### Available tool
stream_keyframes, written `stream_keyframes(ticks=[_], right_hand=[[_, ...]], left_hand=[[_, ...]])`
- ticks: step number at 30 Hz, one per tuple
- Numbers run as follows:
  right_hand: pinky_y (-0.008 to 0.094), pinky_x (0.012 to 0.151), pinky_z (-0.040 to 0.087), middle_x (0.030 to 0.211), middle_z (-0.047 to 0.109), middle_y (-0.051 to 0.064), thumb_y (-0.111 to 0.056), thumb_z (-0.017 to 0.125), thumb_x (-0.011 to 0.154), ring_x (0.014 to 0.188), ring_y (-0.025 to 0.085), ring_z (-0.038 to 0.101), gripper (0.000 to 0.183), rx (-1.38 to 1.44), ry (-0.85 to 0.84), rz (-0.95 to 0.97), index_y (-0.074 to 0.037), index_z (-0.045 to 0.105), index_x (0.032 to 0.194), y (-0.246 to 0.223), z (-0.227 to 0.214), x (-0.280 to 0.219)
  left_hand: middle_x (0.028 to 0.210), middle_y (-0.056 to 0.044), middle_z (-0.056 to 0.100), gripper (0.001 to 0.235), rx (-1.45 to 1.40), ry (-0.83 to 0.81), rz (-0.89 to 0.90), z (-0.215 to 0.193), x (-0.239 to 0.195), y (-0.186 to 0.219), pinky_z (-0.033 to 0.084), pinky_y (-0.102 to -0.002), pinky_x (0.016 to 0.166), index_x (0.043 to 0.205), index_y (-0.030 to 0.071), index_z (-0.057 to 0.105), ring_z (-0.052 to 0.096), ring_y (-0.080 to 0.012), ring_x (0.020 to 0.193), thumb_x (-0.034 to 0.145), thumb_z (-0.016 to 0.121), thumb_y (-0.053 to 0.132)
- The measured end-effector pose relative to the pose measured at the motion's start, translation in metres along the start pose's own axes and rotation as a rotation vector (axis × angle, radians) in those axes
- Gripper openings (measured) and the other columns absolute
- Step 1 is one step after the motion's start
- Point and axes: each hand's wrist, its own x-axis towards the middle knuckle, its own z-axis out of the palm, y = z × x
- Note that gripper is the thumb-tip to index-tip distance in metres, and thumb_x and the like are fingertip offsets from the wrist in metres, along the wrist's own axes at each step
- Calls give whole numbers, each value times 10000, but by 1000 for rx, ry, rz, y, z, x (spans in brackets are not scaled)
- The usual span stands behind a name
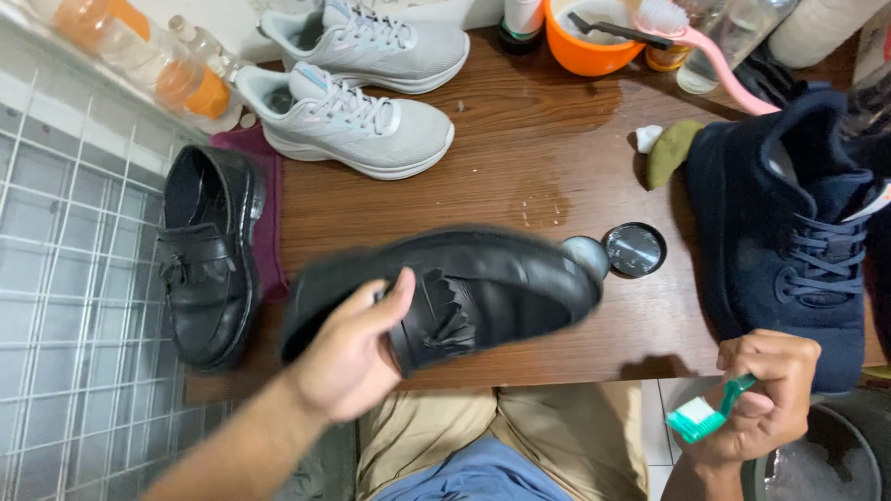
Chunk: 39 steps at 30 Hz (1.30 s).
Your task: The person cleans a pair of black leather loafers on a wooden table. They first wipe the shoes with a cloth, then use a toothbrush to apply shoe polish from a small tin, scrubbing the surface of the shoes.
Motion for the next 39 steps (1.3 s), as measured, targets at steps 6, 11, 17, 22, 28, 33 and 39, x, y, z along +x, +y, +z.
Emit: stream_keyframes(ticks=[6,11,17,22,28,33,39], right_hand=[[381,701,334,834,389,177,-473,322,1138,771,271,409,603,-9,-3,16,17,418,799,-7,12,-14],[371,662,333,844,382,174,-455,326,1135,768,271,410,593,1,-43,-13,27,420,803,-21,23,-14],[447,904,324,765,419,147,-481,302,1129,808,293,409,606,-87,-81,-30,12,415,796,-30,32,-15],[471,976,256,811,447,144,-567,346,1032,800,262,409,638,-155,-146,-73,-2,458,759,-36,38,-8],[459,924,258,779,486,81,-524,464,987,734,252,392,515,-200,-310,-84,-49,470,787,-38,44,6],[425,882,276,739,500,71,-402,618,983,700,235,405,427,-169,-354,-54,-35,510,792,-39,60,13],[448,898,287,743,519,92,-385,723,961,691,252,423,420,-249,-336,-111,-35,563,794,-34,68,27]], left_hand=[[1526,-241,486,559,-301,-108,427,17,-27,-33,408,-496,1161,1530,-65,389,488,-336,1403,1121,370,316],[1626,-216,351,589,-580,-240,501,17,-30,-56,222,-486,1294,1603,-23,273,339,-323,1521,1151,328,350],[1572,-218,445,593,-620,-106,632,23,-33,-71,332,-495,1223,1569,-20,360,444,-340,1445,1119,342,365],[1478,-270,542,510,-512,156,764,31,-33,-85,442,-500,1138,1483,-82,463,535,-379,1357,1049,517,181],[1493,-252,530,486,-427,215,841,35,-28,-104,399,-525,1180,1481,-67,468,505,-381,1393,1026,601,45],[1493,-230,540,457,-405,277,843,36,-21,-114,406,-511,1177,1468,-55,483,510,-348,1390,1037,584,56],[1495,-214,555,489,-428,360,797,33,-17,-117,406,-511,1168,1473,-15,494,521,-341,1389,1010,616,84]])
